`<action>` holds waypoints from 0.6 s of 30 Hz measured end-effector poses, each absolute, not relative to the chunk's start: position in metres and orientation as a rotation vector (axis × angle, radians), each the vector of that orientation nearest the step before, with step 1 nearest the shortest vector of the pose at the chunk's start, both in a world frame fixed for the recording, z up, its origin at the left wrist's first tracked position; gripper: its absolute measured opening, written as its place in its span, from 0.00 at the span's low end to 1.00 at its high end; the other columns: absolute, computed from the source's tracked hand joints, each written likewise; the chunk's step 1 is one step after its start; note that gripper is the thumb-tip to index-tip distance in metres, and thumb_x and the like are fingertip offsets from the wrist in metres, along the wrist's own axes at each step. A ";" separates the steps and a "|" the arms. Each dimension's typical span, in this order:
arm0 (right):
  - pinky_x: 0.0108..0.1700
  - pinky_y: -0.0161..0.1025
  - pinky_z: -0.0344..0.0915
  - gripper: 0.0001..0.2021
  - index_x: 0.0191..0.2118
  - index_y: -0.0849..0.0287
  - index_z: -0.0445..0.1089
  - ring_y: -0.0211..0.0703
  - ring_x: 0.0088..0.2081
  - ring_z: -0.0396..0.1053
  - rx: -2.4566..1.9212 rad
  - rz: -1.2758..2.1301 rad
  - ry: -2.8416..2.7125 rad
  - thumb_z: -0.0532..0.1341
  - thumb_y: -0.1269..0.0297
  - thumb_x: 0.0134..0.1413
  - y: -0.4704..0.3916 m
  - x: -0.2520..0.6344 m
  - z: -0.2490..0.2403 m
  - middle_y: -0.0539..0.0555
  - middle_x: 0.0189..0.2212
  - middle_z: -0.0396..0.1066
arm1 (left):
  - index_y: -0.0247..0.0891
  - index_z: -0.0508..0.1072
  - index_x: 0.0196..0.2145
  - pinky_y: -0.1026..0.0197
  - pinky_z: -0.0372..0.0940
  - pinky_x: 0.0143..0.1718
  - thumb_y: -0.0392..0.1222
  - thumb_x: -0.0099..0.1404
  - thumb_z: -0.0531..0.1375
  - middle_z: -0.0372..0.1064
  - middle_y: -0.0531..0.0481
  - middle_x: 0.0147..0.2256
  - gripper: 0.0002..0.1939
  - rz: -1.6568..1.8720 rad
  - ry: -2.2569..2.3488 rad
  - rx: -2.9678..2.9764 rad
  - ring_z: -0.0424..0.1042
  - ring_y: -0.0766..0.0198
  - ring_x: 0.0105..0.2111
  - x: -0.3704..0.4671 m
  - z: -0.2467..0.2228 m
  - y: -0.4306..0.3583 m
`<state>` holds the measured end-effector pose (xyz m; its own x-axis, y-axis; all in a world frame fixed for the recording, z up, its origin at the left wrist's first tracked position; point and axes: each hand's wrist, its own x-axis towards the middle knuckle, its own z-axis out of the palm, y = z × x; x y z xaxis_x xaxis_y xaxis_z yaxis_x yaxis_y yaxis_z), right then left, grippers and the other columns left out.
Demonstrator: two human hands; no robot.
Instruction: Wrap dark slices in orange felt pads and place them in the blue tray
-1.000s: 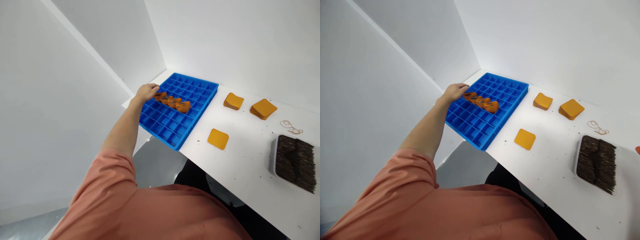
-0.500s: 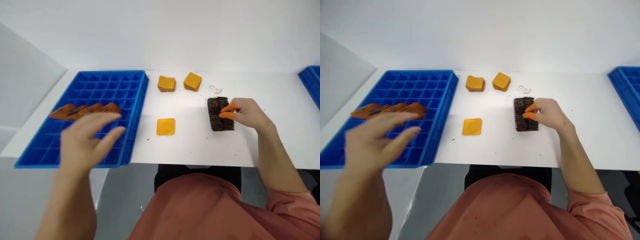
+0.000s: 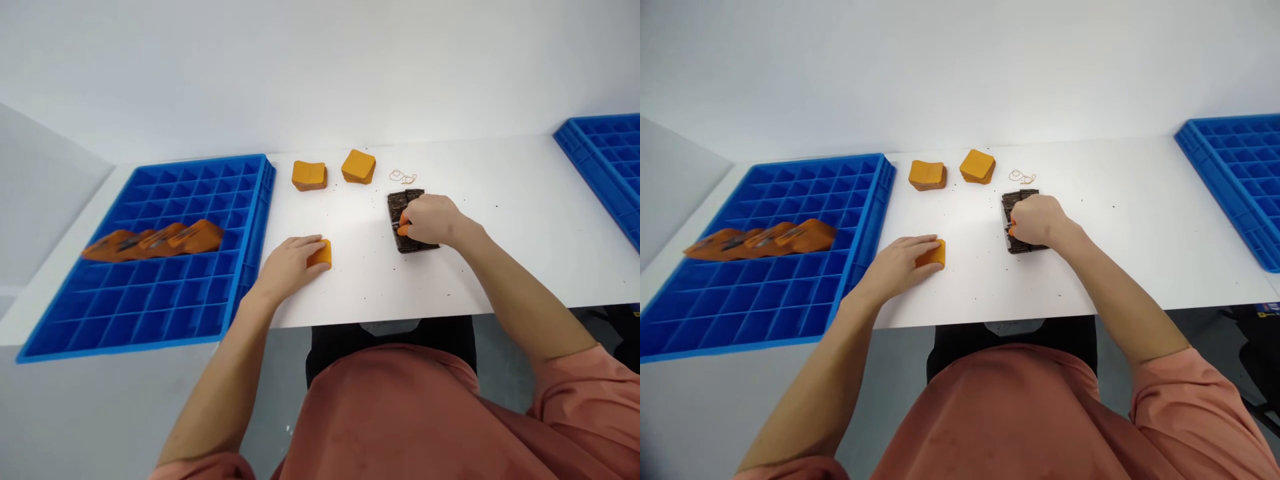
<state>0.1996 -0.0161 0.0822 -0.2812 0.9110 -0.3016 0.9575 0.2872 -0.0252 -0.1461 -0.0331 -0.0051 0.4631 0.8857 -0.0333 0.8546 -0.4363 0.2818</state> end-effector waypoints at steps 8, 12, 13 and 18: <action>0.41 0.45 0.65 0.13 0.40 0.49 0.86 0.51 0.42 0.77 1.936 -0.425 2.353 0.61 0.61 0.67 -0.009 0.215 0.080 0.52 0.45 0.86 | 0.49 0.89 0.52 0.34 0.72 0.71 0.63 0.64 0.68 0.79 0.45 0.67 0.24 0.201 1.431 2.352 0.76 0.33 0.68 -0.161 0.002 -0.028; 0.43 0.46 0.67 0.12 0.38 0.50 0.86 0.50 0.41 0.76 2.111 -0.551 2.456 0.63 0.59 0.67 -0.010 0.228 0.080 0.50 0.42 0.85 | 0.49 0.89 0.49 0.34 0.75 0.68 0.63 0.70 0.62 0.79 0.46 0.66 0.23 0.150 1.423 2.424 0.79 0.35 0.66 -0.158 0.006 -0.033; 0.43 0.46 0.67 0.12 0.37 0.51 0.85 0.50 0.41 0.76 2.167 -0.596 2.494 0.64 0.59 0.67 -0.011 0.233 0.080 0.51 0.41 0.85 | 0.49 0.89 0.48 0.35 0.76 0.67 0.63 0.72 0.59 0.80 0.46 0.66 0.23 0.154 1.407 2.452 0.80 0.36 0.65 -0.156 0.006 -0.035; 0.43 0.48 0.69 0.07 0.37 0.56 0.86 0.49 0.39 0.74 2.548 -1.048 2.492 0.70 0.60 0.64 -0.017 0.257 0.077 0.55 0.38 0.82 | 0.41 0.88 0.48 0.35 0.77 0.66 0.54 0.78 0.50 0.84 0.39 0.60 0.28 0.212 1.373 2.571 0.83 0.38 0.61 -0.154 0.000 -0.036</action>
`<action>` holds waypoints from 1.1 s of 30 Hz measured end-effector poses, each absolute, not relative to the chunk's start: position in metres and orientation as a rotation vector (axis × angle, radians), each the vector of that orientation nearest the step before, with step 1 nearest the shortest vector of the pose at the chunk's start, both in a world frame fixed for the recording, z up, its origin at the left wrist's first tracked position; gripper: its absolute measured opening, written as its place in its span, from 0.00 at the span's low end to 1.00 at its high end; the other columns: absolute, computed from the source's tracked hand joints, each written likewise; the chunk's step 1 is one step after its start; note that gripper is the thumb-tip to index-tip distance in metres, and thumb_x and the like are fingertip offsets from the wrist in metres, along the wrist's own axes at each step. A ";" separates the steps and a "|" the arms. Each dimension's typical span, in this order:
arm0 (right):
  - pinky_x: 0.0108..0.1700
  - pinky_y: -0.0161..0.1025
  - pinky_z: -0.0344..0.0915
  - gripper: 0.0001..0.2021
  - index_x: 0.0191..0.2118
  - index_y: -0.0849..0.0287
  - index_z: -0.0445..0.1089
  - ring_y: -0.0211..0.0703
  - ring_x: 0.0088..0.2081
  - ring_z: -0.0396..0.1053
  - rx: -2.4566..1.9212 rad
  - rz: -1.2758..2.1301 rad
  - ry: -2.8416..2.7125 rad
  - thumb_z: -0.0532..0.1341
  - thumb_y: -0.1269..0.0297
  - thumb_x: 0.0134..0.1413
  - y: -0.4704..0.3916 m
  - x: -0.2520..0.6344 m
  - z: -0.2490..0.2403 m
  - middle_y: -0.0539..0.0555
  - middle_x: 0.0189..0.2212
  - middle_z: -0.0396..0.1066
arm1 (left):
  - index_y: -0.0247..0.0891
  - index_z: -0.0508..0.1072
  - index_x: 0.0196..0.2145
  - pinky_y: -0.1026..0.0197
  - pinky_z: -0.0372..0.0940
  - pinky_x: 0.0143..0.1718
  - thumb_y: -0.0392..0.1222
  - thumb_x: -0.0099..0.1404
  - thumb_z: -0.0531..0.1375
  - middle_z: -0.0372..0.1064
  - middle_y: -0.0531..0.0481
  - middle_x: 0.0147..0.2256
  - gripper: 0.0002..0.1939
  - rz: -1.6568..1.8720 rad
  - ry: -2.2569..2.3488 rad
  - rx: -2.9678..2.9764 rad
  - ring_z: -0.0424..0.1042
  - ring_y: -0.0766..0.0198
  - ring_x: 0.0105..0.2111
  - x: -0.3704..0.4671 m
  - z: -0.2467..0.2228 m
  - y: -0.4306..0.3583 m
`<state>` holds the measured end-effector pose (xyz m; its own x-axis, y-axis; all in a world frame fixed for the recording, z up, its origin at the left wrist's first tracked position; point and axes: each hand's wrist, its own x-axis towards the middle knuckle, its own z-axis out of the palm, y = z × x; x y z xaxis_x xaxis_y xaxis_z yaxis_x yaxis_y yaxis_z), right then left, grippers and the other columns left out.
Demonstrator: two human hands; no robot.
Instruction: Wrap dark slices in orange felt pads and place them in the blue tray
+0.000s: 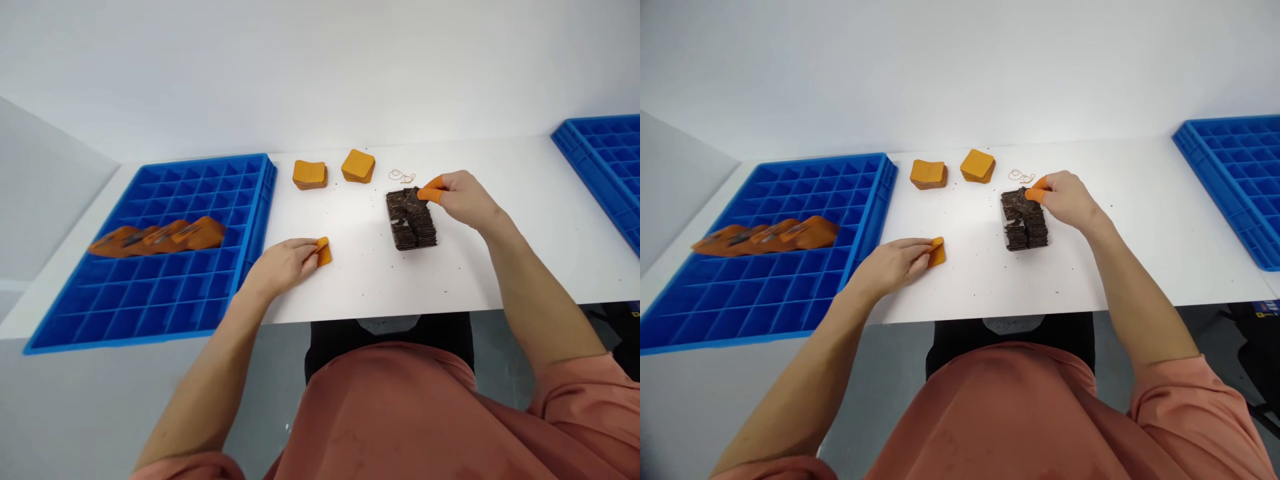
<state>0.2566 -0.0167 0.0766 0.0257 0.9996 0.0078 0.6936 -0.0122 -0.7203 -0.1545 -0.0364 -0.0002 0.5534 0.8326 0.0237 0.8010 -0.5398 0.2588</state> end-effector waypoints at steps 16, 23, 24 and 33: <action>0.30 0.40 0.47 0.15 0.28 0.58 0.77 0.34 0.28 0.56 -1.823 1.169 -1.076 0.83 0.62 0.46 -0.006 0.298 0.033 0.49 0.25 0.67 | 0.43 0.88 0.42 0.49 0.78 0.47 0.48 0.77 0.57 0.87 0.41 0.48 0.19 0.427 1.661 2.553 0.85 0.47 0.46 -0.178 -0.010 -0.050; 0.28 0.39 0.55 0.18 0.27 0.54 0.78 0.36 0.27 0.58 -1.455 1.100 -1.071 0.86 0.58 0.37 -0.017 0.286 0.043 0.48 0.23 0.65 | 0.43 0.86 0.32 0.57 0.67 0.33 0.49 0.69 0.70 0.82 0.49 0.34 0.10 1.046 1.487 2.108 0.77 0.60 0.32 -0.143 0.026 -0.049; 0.29 0.40 0.56 0.18 0.26 0.53 0.78 0.36 0.27 0.58 -1.390 1.067 -1.094 0.86 0.57 0.37 -0.020 0.280 0.048 0.47 0.23 0.65 | 0.43 0.85 0.31 0.57 0.67 0.33 0.48 0.68 0.71 0.82 0.49 0.33 0.10 1.074 1.419 2.049 0.76 0.60 0.31 -0.131 0.030 -0.047; 0.29 0.40 0.61 0.04 0.36 0.49 0.86 0.37 0.28 0.64 -0.921 0.593 -1.617 0.78 0.59 0.60 -0.067 0.212 0.091 0.47 0.26 0.71 | 0.41 0.76 0.22 0.58 0.64 0.32 0.44 0.60 0.77 0.76 0.52 0.29 0.16 1.198 1.066 1.721 0.71 0.64 0.30 -0.046 0.020 -0.012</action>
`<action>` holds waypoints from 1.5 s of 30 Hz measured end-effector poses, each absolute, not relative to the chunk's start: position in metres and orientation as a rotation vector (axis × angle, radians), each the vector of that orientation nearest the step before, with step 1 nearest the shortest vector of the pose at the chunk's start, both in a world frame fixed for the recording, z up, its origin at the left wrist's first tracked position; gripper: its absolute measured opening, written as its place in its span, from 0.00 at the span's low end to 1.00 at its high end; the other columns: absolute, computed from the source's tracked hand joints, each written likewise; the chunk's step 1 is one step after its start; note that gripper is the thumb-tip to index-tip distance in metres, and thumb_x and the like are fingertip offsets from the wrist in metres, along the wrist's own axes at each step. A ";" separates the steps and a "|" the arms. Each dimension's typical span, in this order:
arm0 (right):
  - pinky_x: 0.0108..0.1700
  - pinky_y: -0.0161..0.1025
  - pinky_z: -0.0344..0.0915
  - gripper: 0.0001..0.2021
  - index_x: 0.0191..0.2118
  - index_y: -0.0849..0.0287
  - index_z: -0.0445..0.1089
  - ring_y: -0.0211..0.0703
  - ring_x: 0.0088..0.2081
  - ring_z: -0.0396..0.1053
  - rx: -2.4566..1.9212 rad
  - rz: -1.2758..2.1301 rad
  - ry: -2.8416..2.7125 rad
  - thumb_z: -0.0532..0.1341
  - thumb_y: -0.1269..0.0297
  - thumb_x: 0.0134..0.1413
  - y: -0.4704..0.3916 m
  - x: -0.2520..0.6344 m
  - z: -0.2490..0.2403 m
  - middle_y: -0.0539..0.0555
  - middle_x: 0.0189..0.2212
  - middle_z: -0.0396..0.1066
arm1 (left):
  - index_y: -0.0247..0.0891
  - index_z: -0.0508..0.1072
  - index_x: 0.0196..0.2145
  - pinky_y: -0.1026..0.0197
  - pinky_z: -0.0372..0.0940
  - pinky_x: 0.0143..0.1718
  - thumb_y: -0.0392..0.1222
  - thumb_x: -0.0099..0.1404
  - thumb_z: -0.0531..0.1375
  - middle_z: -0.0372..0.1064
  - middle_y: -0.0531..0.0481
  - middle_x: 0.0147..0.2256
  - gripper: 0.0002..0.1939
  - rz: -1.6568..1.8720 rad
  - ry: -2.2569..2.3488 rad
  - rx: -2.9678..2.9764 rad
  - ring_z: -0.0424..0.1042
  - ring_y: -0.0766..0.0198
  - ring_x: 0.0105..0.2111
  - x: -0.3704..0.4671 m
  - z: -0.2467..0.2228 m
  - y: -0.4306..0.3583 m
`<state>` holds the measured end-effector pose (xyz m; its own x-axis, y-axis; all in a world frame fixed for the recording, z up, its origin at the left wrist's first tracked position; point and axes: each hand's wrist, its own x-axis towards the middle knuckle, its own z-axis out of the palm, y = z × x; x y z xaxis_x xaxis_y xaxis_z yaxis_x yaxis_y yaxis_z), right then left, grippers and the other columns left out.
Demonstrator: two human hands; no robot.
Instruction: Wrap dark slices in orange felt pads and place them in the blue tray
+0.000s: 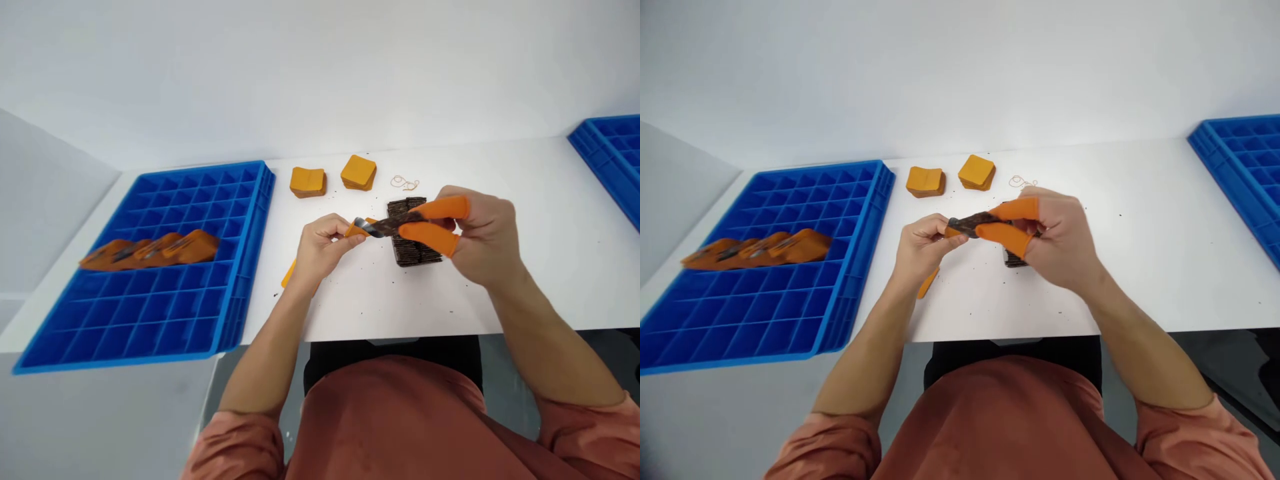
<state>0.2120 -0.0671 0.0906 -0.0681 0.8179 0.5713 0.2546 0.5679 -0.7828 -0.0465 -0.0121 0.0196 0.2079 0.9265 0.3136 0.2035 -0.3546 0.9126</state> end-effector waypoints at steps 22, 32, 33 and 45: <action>0.32 0.43 0.63 0.14 0.53 0.46 0.86 0.42 0.30 0.65 -1.117 0.456 -1.924 0.71 0.47 0.70 -0.080 0.210 0.090 0.51 0.32 0.73 | 0.43 0.85 0.35 0.57 0.67 0.33 0.52 0.73 0.72 0.80 0.49 0.34 0.12 1.195 0.925 1.819 0.73 0.62 0.32 -0.045 0.033 -0.044; 0.28 0.39 0.60 0.03 0.42 0.46 0.90 0.38 0.27 0.65 -0.975 0.505 -1.777 0.75 0.61 0.65 -0.120 0.196 0.073 0.48 0.27 0.74 | 0.45 0.87 0.39 0.59 0.74 0.37 0.51 0.73 0.73 0.84 0.46 0.41 0.08 1.393 0.854 1.776 0.81 0.62 0.38 -0.058 0.036 -0.093; 0.28 0.39 0.60 0.04 0.43 0.46 0.90 0.38 0.27 0.65 -0.975 0.471 -1.784 0.75 0.61 0.66 -0.123 0.195 0.073 0.49 0.27 0.74 | 0.46 0.88 0.39 0.60 0.74 0.36 0.49 0.73 0.73 0.84 0.47 0.41 0.07 1.409 0.849 1.804 0.80 0.62 0.37 -0.059 0.037 -0.096; 0.31 0.42 0.65 0.07 0.46 0.49 0.89 0.43 0.30 0.70 -0.907 0.059 -1.982 0.70 0.63 0.71 -0.157 0.187 0.076 0.53 0.29 0.78 | 0.45 0.86 0.52 0.53 0.76 0.45 0.55 0.72 0.74 0.86 0.42 0.47 0.17 1.345 0.816 2.262 0.82 0.54 0.46 -0.076 0.063 -0.132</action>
<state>0.1872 -0.1566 0.0759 -0.3007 0.6166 0.7276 0.5724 0.7269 -0.3794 -0.0758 -0.1324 0.0629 0.3723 0.6522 0.6603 0.2847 -0.7574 0.5876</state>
